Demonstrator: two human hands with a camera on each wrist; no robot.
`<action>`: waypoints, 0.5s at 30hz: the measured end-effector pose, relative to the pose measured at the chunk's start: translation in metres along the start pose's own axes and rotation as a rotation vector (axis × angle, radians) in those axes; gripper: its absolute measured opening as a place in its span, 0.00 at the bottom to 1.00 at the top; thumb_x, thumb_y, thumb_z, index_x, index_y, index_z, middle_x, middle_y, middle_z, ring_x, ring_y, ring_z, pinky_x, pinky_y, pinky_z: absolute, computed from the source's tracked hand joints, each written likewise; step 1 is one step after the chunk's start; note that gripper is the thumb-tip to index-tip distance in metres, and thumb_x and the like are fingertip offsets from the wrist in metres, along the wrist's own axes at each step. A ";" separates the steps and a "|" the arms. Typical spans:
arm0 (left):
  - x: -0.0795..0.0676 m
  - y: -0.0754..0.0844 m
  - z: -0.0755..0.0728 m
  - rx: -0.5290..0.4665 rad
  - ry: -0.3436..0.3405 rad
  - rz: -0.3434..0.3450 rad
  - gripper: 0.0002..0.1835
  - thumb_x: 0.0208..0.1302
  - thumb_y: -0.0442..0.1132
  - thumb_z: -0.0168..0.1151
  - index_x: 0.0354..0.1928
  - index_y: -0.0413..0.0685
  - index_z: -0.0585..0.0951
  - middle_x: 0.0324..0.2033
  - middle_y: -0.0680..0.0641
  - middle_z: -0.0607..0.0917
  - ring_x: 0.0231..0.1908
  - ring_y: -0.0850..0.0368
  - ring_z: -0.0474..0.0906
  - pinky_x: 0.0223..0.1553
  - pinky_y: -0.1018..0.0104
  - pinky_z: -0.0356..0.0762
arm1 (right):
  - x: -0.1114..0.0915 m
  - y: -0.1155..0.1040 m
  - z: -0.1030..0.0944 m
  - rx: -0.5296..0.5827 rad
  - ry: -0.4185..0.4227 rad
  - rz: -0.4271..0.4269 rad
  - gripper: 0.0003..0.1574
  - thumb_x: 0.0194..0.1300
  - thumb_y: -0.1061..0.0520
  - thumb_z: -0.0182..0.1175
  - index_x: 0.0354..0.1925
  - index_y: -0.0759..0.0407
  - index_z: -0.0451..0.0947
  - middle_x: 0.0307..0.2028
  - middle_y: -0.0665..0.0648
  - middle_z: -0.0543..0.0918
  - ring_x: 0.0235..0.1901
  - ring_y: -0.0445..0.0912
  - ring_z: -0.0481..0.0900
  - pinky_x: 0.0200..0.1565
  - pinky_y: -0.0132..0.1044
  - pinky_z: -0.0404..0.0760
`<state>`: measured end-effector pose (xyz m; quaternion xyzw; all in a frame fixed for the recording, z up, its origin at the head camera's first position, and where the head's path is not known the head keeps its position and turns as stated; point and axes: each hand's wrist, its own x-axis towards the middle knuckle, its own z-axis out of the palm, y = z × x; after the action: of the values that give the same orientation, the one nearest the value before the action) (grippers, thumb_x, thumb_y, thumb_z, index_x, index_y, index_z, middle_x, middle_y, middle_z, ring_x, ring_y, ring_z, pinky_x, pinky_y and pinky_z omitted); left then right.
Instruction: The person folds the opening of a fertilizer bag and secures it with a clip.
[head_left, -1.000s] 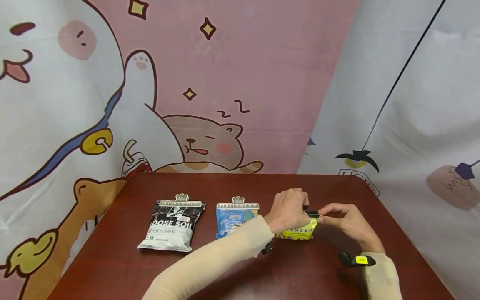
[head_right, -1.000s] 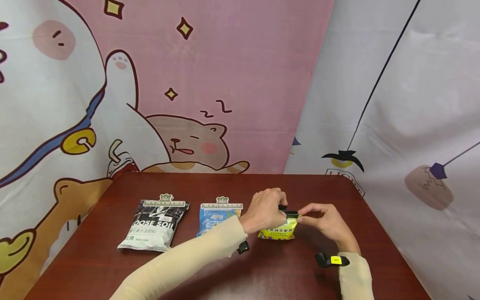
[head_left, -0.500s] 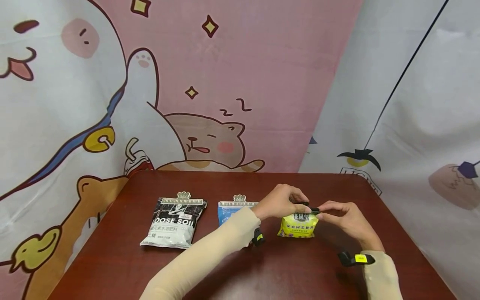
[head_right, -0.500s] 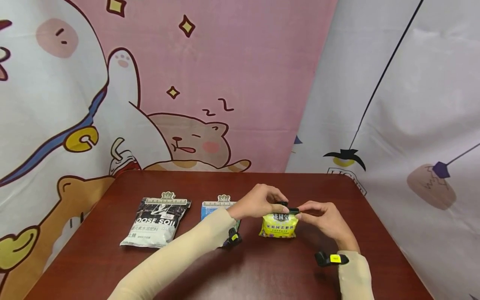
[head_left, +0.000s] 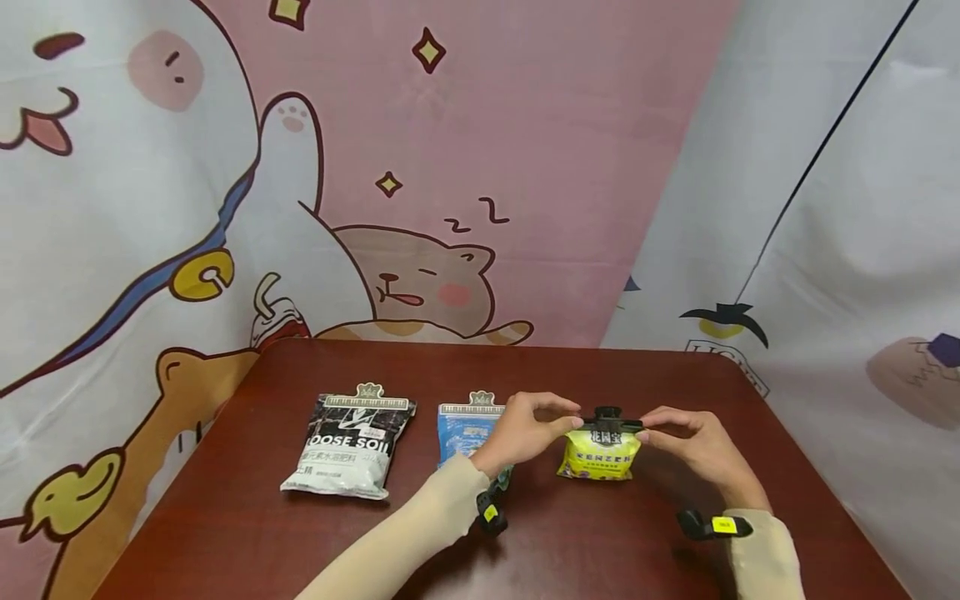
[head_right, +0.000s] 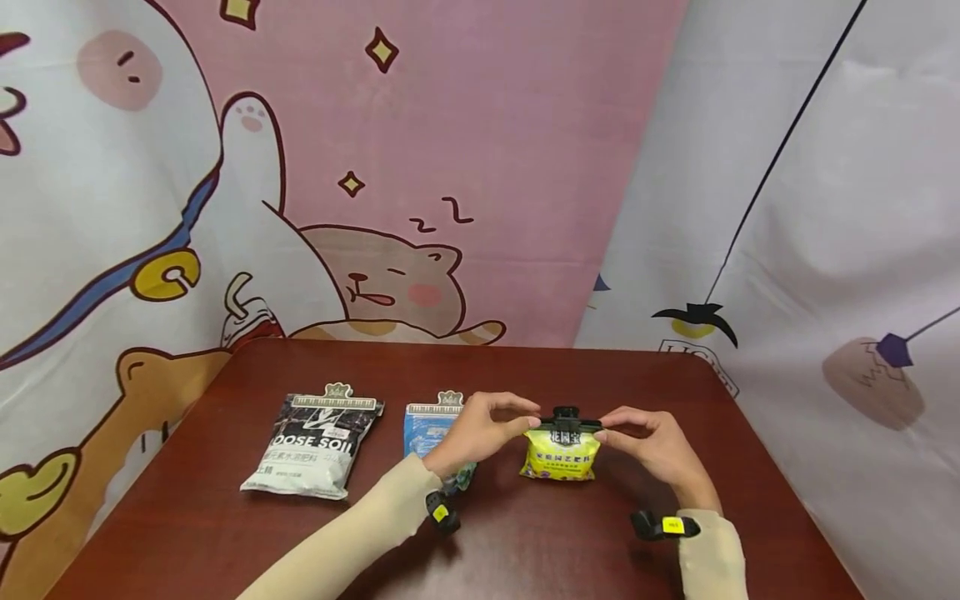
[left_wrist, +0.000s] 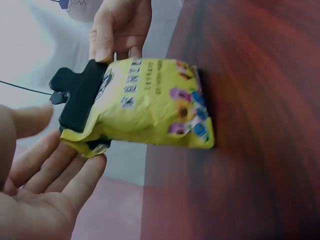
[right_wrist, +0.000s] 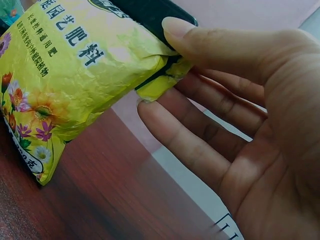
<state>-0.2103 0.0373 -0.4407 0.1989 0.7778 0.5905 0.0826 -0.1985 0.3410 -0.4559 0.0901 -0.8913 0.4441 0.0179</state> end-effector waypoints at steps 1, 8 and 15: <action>-0.002 -0.001 0.002 -0.007 0.014 -0.004 0.11 0.67 0.48 0.71 0.50 0.62 0.89 0.45 0.59 0.90 0.42 0.67 0.87 0.44 0.70 0.84 | -0.001 0.000 0.000 -0.008 0.004 0.004 0.16 0.63 0.45 0.73 0.47 0.49 0.89 0.45 0.51 0.88 0.43 0.37 0.81 0.42 0.31 0.81; -0.009 -0.006 0.015 -0.025 0.109 -0.010 0.11 0.66 0.42 0.72 0.49 0.61 0.89 0.46 0.52 0.91 0.43 0.65 0.86 0.42 0.71 0.83 | -0.002 0.001 0.000 -0.005 0.004 -0.004 0.16 0.62 0.45 0.74 0.47 0.49 0.89 0.45 0.51 0.88 0.43 0.36 0.82 0.42 0.31 0.81; -0.010 -0.007 0.021 -0.014 0.179 -0.021 0.11 0.65 0.42 0.72 0.47 0.64 0.90 0.46 0.56 0.91 0.42 0.66 0.87 0.40 0.71 0.82 | -0.001 0.000 -0.001 -0.001 -0.002 -0.013 0.16 0.63 0.46 0.73 0.47 0.49 0.89 0.44 0.51 0.88 0.42 0.37 0.82 0.41 0.31 0.82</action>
<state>-0.1949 0.0507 -0.4545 0.1366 0.7800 0.6104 0.0200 -0.1973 0.3418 -0.4550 0.0960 -0.8909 0.4436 0.0200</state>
